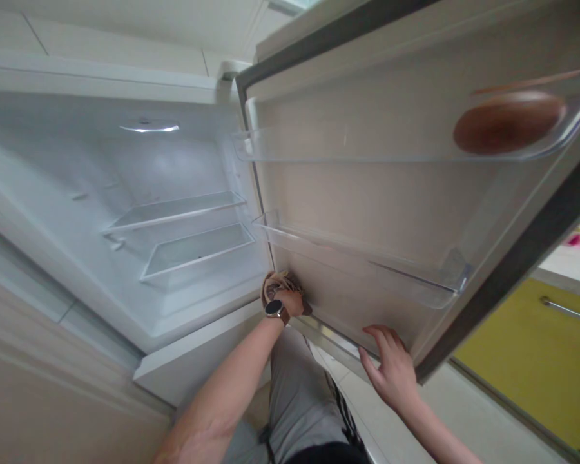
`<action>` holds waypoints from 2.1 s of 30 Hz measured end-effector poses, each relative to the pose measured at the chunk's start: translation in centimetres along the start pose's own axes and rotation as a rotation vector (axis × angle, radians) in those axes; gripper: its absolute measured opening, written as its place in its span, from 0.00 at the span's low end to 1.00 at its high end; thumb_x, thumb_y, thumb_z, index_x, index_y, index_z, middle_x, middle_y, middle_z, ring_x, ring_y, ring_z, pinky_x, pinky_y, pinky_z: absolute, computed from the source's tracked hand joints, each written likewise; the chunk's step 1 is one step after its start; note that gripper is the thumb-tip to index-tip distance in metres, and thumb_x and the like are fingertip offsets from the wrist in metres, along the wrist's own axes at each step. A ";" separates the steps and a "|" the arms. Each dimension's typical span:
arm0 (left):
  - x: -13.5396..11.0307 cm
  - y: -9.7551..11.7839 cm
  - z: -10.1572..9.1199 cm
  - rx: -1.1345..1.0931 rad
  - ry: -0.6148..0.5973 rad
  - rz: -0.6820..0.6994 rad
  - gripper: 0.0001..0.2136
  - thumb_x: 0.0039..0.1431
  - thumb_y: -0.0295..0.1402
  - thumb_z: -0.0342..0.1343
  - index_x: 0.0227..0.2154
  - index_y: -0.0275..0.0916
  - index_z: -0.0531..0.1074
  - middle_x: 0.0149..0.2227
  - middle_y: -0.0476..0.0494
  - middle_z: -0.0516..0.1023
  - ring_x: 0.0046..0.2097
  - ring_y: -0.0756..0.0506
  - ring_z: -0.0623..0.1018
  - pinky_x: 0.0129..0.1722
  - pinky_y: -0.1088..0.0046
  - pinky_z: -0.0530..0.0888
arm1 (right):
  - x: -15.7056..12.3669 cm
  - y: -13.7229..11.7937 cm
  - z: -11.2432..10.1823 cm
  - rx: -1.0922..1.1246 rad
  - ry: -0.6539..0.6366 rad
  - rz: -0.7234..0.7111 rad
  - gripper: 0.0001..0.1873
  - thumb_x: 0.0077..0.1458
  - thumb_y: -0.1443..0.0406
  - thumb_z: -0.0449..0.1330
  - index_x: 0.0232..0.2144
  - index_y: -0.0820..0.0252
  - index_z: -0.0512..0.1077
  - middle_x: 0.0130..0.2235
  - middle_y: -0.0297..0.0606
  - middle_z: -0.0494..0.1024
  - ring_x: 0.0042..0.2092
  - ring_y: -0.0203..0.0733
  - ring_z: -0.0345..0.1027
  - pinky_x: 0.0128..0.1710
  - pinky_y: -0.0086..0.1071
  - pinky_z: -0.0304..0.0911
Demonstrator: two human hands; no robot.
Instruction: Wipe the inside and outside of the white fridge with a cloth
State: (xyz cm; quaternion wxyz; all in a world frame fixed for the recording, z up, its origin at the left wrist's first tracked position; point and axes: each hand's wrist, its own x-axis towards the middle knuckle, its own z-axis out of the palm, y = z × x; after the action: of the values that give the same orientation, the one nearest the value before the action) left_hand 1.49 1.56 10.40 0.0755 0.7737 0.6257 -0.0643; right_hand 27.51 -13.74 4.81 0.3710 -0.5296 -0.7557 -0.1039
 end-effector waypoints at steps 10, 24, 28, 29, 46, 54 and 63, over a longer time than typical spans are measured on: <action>-2.2 2.2 -1.1 0.080 -0.133 0.158 0.20 0.68 0.31 0.47 0.53 0.33 0.81 0.53 0.26 0.81 0.56 0.32 0.82 0.52 0.57 0.80 | 0.1 -0.1 0.0 0.006 -0.011 0.010 0.14 0.69 0.55 0.54 0.51 0.54 0.68 0.47 0.42 0.76 0.50 0.52 0.70 0.47 0.43 0.67; -3.8 2.2 -1.1 0.010 -0.068 0.152 0.18 0.68 0.31 0.48 0.49 0.36 0.83 0.50 0.30 0.83 0.51 0.36 0.84 0.48 0.64 0.80 | -0.1 -1.1 -0.2 0.028 -0.014 0.005 0.14 0.68 0.56 0.54 0.51 0.54 0.69 0.47 0.42 0.77 0.49 0.52 0.71 0.46 0.43 0.69; -3.3 0.6 -1.3 0.058 -0.043 0.113 0.18 0.67 0.29 0.48 0.49 0.33 0.82 0.49 0.27 0.83 0.52 0.36 0.84 0.49 0.63 0.80 | -0.1 -2.1 -0.4 0.052 -0.030 -0.021 0.13 0.68 0.57 0.55 0.50 0.54 0.69 0.47 0.42 0.77 0.49 0.51 0.71 0.46 0.42 0.68; -3.3 0.7 -1.2 0.067 -0.042 0.119 0.18 0.67 0.29 0.48 0.49 0.33 0.82 0.49 0.27 0.83 0.52 0.36 0.83 0.49 0.63 0.79 | -0.2 -2.2 -0.5 0.056 -0.032 -0.026 0.13 0.68 0.57 0.55 0.50 0.54 0.69 0.47 0.42 0.77 0.48 0.51 0.71 0.45 0.42 0.68; -6.2 7.7 0.7 -0.036 -0.028 0.378 0.17 0.64 0.35 0.50 0.47 0.41 0.83 0.48 0.35 0.85 0.51 0.35 0.84 0.49 0.61 0.81 | -0.3 -1.2 0.0 0.026 -0.027 0.004 0.14 0.68 0.56 0.54 0.51 0.53 0.70 0.47 0.43 0.77 0.49 0.52 0.72 0.46 0.43 0.69; -4.1 3.7 -0.1 0.011 -0.015 0.212 0.17 0.65 0.32 0.51 0.47 0.38 0.83 0.48 0.33 0.84 0.51 0.37 0.84 0.51 0.63 0.79 | -0.3 -1.7 -0.2 0.037 -0.013 0.003 0.13 0.67 0.57 0.55 0.50 0.55 0.71 0.47 0.43 0.77 0.49 0.52 0.71 0.47 0.43 0.69; -3.3 1.4 0.0 0.049 0.036 0.162 0.17 0.66 0.30 0.50 0.48 0.37 0.83 0.49 0.31 0.84 0.52 0.35 0.83 0.52 0.60 0.79 | -0.1 -1.5 -0.3 0.040 -0.015 0.015 0.13 0.67 0.58 0.55 0.49 0.55 0.71 0.47 0.43 0.77 0.49 0.51 0.71 0.47 0.43 0.68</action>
State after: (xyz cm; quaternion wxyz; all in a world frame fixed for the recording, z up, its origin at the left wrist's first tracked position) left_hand 2.18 -1.91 11.07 0.0501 0.8245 0.5604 -0.0596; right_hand 26.39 -14.64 5.31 0.3763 -0.5285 -0.7565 -0.0820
